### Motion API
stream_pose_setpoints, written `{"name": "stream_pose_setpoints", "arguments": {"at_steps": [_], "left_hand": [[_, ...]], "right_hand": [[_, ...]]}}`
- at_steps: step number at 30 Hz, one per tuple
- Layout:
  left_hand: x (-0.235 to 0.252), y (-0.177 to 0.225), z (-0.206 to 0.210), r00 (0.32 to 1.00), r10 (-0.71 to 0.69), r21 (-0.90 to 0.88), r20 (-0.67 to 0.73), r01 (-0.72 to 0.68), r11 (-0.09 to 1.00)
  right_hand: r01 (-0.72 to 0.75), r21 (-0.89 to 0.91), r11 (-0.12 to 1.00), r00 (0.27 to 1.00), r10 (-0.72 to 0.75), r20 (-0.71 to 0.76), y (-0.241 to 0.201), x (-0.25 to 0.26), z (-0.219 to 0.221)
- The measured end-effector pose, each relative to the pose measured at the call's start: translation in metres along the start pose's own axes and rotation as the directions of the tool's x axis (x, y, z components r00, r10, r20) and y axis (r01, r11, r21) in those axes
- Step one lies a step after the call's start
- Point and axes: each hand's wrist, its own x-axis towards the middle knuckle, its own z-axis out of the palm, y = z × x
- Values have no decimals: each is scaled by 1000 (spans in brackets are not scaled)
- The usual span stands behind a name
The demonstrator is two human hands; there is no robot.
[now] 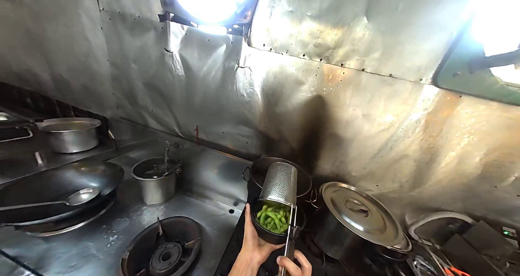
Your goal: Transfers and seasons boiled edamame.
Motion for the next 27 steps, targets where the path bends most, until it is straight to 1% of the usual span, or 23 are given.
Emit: {"name": "stream_pose_setpoints", "arguments": {"at_steps": [3, 6, 11, 13, 16, 20, 27], "left_hand": [[7, 0, 3, 998, 6, 8, 58, -6, 1000], [13, 1, 8, 993, 34, -28, 109, -31, 999], [18, -2, 13, 988, 16, -60, 155, -7, 998], [16, -5, 16, 988, 15, -60, 155, -6, 998], [19, -3, 19, 980, 25, -84, 200, -9, 996], [23, -1, 19, 980, 32, -64, 194, -20, 998], [25, 2, 17, 987, 15, -58, 160, -5, 998]], "right_hand": [[55, -51, 997, 998, -56, -4, 15, 3, 6], [71, -80, 994, 997, -72, -17, 24, 13, 7], [82, -143, 986, 995, -90, -47, 32, 23, 9], [77, -164, 983, 995, -87, -56, 31, 25, 9], [71, -171, 983, 992, -88, -91, 25, 36, 11], [96, -187, 978, 985, -120, -121, 24, 45, 11], [99, -198, 975, 980, -130, -153, 13, 55, 5]]}}
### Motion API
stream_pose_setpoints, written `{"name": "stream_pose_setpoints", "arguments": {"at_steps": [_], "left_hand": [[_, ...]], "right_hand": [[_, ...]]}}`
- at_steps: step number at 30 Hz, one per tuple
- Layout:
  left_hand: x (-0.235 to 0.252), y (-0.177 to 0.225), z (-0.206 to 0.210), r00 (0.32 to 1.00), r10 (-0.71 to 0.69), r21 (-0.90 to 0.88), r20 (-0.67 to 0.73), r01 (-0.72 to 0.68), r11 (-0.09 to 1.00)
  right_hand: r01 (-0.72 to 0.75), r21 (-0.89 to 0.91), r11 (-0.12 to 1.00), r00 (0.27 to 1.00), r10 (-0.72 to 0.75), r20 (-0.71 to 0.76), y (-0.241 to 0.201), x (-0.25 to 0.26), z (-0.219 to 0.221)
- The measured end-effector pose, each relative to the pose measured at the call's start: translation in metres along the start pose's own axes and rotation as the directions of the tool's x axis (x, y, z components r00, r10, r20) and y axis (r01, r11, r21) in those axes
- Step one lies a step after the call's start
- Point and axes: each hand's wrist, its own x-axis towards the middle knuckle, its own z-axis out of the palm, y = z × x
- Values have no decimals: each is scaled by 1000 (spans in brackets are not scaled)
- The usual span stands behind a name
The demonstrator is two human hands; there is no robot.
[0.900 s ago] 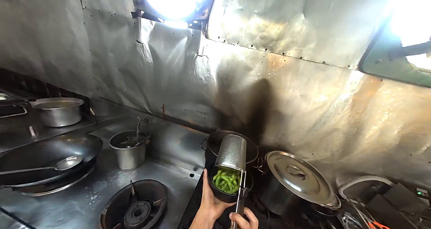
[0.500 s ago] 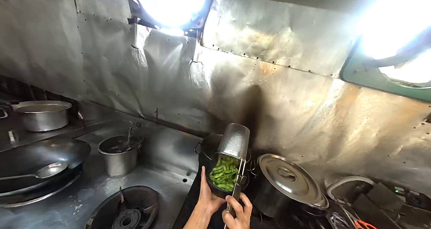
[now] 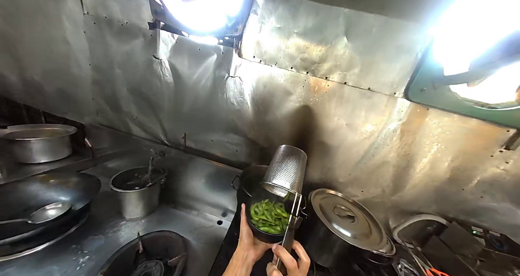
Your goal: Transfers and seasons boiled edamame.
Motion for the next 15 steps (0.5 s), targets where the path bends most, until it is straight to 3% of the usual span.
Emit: {"name": "stream_pose_setpoints", "arguments": {"at_steps": [8, 15], "left_hand": [[2, 2, 5, 999, 39, 11, 24, -39, 999], [8, 5, 7, 1000, -15, 19, 24, 15, 1000]], "right_hand": [[-8, 12, 1000, 1000, 8, 25, 6, -1, 3], [-24, 23, 999, 998, 22, 64, 13, -1, -7]]}}
